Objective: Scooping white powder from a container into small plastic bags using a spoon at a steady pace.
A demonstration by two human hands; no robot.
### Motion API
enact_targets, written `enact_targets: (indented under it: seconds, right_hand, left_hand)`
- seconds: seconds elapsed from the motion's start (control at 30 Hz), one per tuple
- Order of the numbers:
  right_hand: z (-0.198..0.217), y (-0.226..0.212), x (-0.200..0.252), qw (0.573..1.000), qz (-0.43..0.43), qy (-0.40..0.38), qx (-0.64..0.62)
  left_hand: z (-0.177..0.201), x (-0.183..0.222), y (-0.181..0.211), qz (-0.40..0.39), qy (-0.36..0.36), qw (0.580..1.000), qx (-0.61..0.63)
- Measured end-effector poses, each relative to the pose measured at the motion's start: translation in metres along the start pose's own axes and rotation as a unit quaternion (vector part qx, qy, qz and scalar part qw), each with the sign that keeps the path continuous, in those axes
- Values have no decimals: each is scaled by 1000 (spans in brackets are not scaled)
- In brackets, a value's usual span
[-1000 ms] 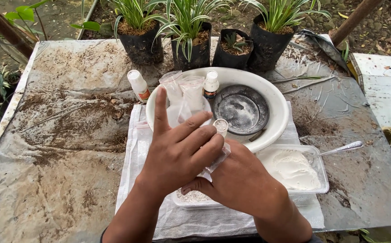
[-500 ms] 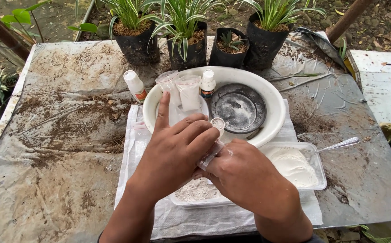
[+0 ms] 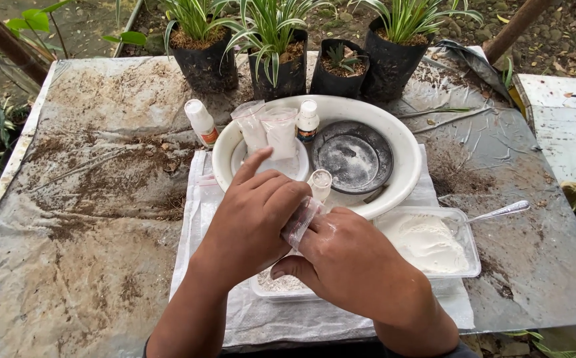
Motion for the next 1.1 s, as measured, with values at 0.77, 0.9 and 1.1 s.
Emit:
enact_targets:
  seconds: [0.77, 0.9, 1.1]
  right_hand:
    - [13, 63, 110, 954, -73, 38, 287]
    - [2, 81, 125, 941, -94, 4, 326]
    - [-19, 102, 137, 941, -112, -37, 319]
  left_hand:
    - [19, 151, -93, 276, 46, 956, 86]
    - [10, 169, -105, 334, 83, 935, 83]
    - [-12, 171, -100, 366, -27, 925, 103]
Point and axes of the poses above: each hand's wrist, its own x-axis away from the middle knuckle, its own z-axis out of the back of the hand, y = z × x, the point moved 9 cm from there along -x, towards the middle knuckle, and after that the axes turned 14 degrees about y, right-handed, at the moved point
